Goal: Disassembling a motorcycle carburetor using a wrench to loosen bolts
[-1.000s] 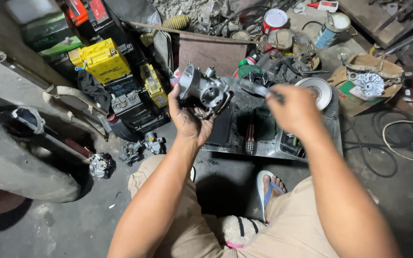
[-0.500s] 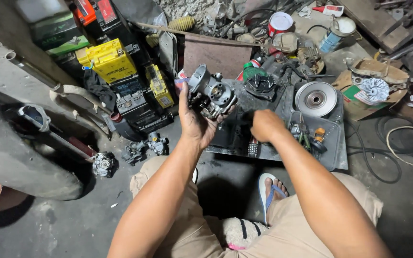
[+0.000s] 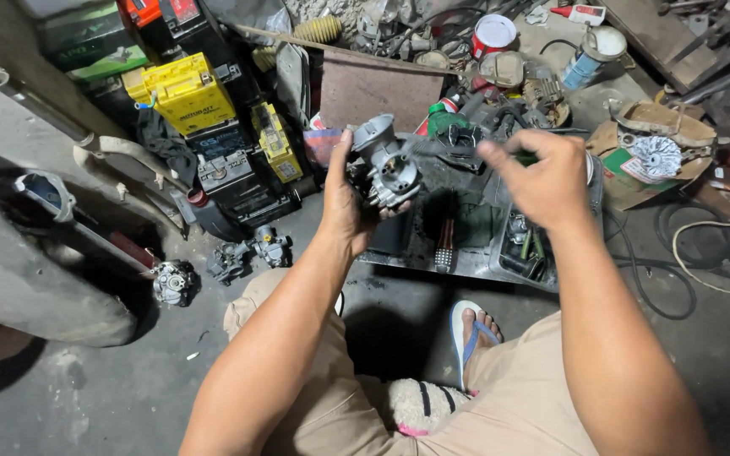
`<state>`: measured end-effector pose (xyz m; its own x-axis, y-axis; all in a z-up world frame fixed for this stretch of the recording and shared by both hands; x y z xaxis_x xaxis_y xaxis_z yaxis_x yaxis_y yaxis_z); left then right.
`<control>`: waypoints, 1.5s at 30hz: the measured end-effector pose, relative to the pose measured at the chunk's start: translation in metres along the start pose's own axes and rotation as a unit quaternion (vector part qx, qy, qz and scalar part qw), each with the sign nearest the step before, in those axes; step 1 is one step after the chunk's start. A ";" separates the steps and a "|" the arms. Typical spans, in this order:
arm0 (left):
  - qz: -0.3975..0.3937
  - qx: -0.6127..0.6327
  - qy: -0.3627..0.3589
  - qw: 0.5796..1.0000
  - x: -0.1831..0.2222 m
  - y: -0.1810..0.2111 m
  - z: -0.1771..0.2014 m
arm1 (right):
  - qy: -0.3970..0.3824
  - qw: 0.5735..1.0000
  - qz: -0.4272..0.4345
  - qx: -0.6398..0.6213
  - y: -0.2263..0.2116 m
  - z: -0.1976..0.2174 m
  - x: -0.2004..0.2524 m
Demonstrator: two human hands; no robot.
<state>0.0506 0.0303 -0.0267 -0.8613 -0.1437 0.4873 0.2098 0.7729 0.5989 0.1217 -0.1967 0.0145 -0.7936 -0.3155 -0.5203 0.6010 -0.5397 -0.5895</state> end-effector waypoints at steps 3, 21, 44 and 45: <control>0.022 -0.049 -0.014 0.998 0.006 -0.005 -0.005 | -0.011 0.993 0.062 0.097 -0.047 -0.004 -0.005; 0.029 -0.084 -0.009 0.996 -0.008 -0.008 0.003 | -0.012 0.989 0.050 0.142 -0.003 0.010 -0.010; 0.147 -0.039 -0.084 0.985 -0.003 -0.030 0.000 | 0.094 0.988 0.113 0.041 -0.010 -0.014 -0.012; 0.153 -0.033 -0.096 0.983 -0.004 -0.031 0.001 | 0.100 0.986 0.131 0.040 -0.016 -0.016 -0.013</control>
<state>0.0472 0.0070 -0.0479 -0.8239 0.2134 0.5250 0.4960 0.7197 0.4858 0.1237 -0.1718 0.0209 -0.5730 -0.2964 -0.7641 0.7667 -0.5231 -0.3721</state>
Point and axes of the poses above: each hand's wrist, its own x-axis away from the middle knuckle, its own z-axis out of the back of the hand, y = z × x, the point moved 6 cm from there along -x, towards the middle knuckle
